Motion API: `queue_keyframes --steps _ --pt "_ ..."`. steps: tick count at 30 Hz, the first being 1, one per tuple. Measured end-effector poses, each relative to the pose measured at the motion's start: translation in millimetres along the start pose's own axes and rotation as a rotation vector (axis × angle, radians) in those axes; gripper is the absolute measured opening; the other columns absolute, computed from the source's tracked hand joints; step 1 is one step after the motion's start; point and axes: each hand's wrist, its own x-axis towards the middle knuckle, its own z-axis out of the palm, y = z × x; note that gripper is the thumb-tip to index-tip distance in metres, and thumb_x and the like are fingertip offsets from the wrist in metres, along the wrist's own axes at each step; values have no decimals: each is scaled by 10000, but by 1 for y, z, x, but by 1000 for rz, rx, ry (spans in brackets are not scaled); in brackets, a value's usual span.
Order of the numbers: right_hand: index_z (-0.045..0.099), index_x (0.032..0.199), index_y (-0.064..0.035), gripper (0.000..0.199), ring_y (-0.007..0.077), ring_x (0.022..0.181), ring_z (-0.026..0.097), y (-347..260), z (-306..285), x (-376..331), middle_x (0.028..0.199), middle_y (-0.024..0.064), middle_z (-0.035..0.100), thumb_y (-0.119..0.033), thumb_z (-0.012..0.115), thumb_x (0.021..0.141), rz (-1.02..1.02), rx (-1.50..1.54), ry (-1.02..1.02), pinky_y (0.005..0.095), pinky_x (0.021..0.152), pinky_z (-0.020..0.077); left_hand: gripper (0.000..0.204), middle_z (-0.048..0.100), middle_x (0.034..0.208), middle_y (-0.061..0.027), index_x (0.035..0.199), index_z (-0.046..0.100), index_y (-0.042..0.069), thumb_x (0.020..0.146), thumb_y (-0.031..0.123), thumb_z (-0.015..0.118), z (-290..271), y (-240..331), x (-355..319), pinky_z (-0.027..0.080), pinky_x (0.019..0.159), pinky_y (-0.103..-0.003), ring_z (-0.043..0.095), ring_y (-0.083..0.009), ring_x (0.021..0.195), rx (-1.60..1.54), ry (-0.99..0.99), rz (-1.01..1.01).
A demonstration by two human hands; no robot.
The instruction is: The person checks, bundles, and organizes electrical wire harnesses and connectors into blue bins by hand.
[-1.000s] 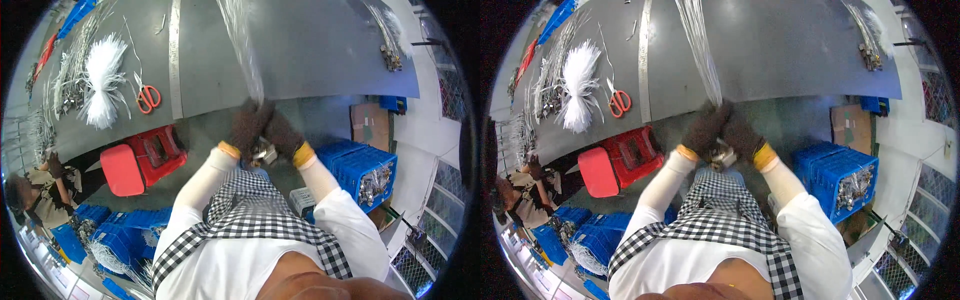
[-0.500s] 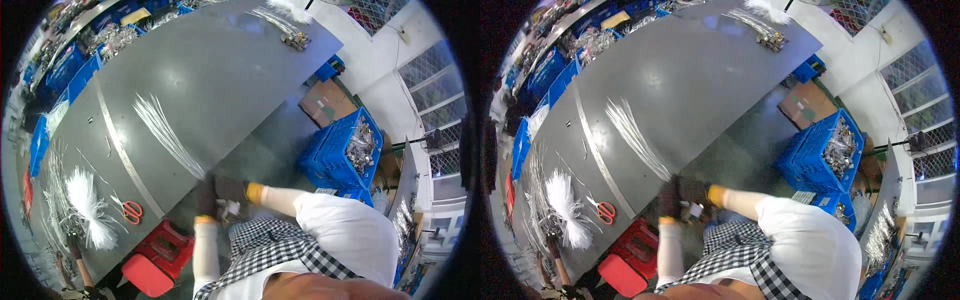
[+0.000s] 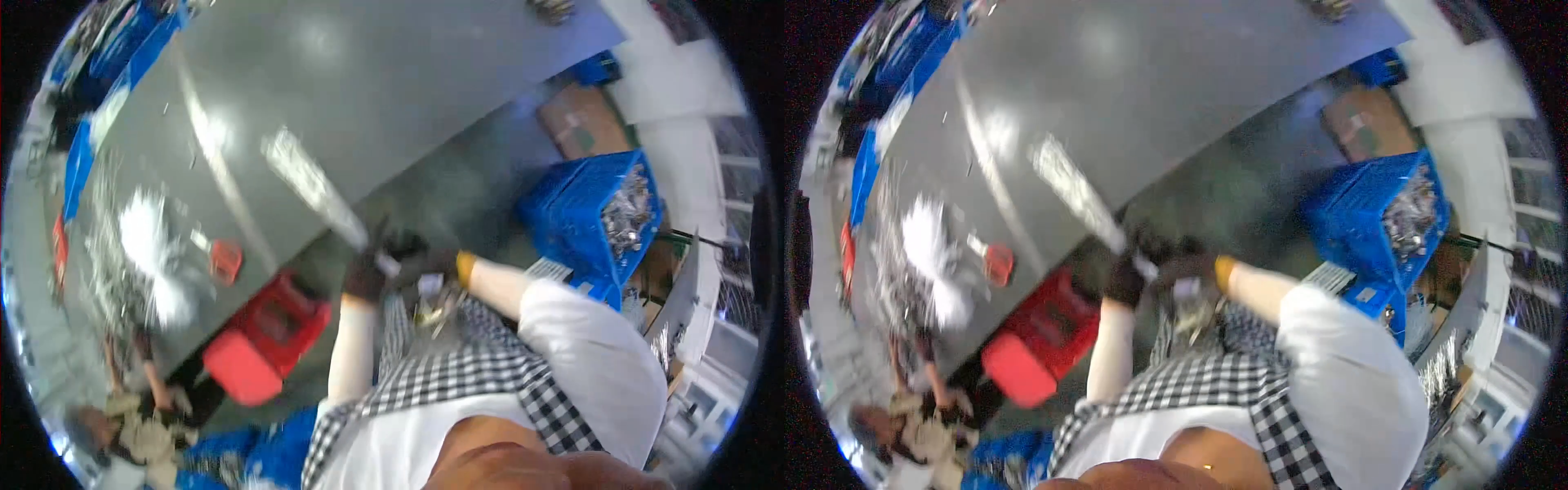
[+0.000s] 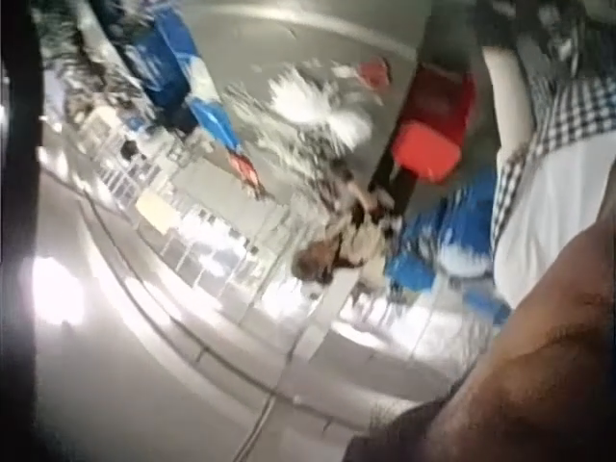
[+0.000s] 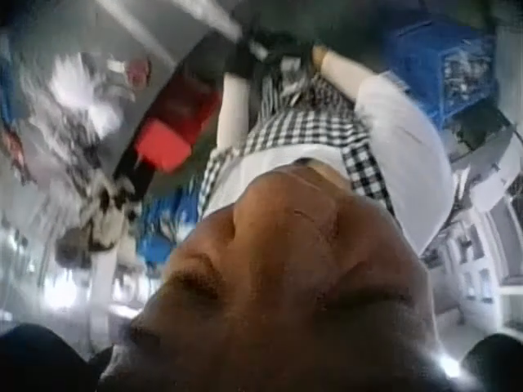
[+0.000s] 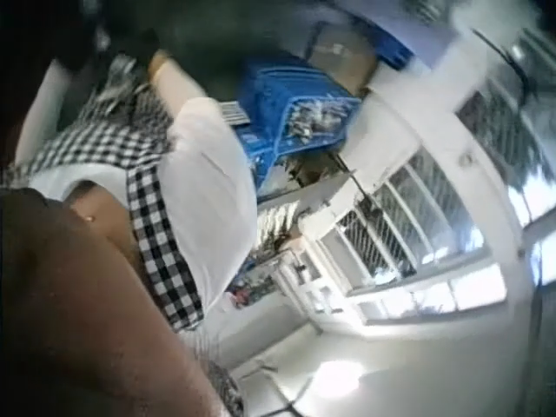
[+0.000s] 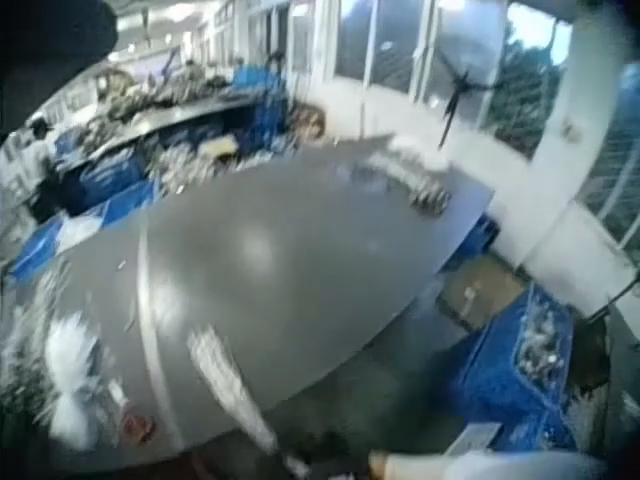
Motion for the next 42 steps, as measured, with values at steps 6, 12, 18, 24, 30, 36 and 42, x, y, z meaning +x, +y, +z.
queue_keyframes --steps 6,12,18,24,30,36,42 --pt "641 1271 -30 322 216 1098 649 -157 -104 -3 1168 82 693 -172 644 982 191 501 246 375 949 527 319 383 668 49 1308 576 -1 1042 163 509 -18 150 14 440 622 -283 370 -67 533 -789 -28 209" --pt "660 1232 -55 385 389 1119 640 -164 -141 -25 1154 203 687 -265 685 911 0 -496 774 435 952 529 250 391 688 25 1216 610 -3 1032 146 530 -13 184 6 483 619 -306 428 -99 563 -671 209 199" --pt "622 1231 6 430 391 1026 662 -174 -54 8 1166 257 662 -307 590 937 433 -811 558 481 893 527 227 461 668 -10 1077 660 10 981 212 621 -3 118 40 497 619 -343 466 -134 562 -538 408 231" --pt "667 1068 8 331 428 789 685 -123 -4 22 896 247 684 -273 598 907 513 -494 612 536 734 539 280 628 885 -81 1165 599 9 973 209 638 -8 15 58 536 703 -372 618 -199 772 -23 290 4" --pt "685 1124 6 341 403 731 681 -234 -115 5 892 212 706 -259 617 920 197 -1473 743 538 679 536 469 657 1266 -175 1429 519 21 1022 235 607 -24 236 6 542 922 -377 673 -245 1055 -257 43 284" --pt "604 1336 -30 485 433 1168 595 -133 -79 68 1311 243 612 -289 618 926 328 -655 695 519 1003 473 405 675 1203 -129 1334 602 9 1082 298 471 -30 140 33 512 974 -364 643 -239 1112 -584 139 -305" --pt "575 1319 -28 406 347 1226 605 -167 -102 57 1237 241 656 -200 597 951 758 -626 134 445 1016 483 434 617 1248 -269 1433 439 -18 1032 141 488 -9 85 35 507 957 -480 633 -407 1120 609 118 -5"
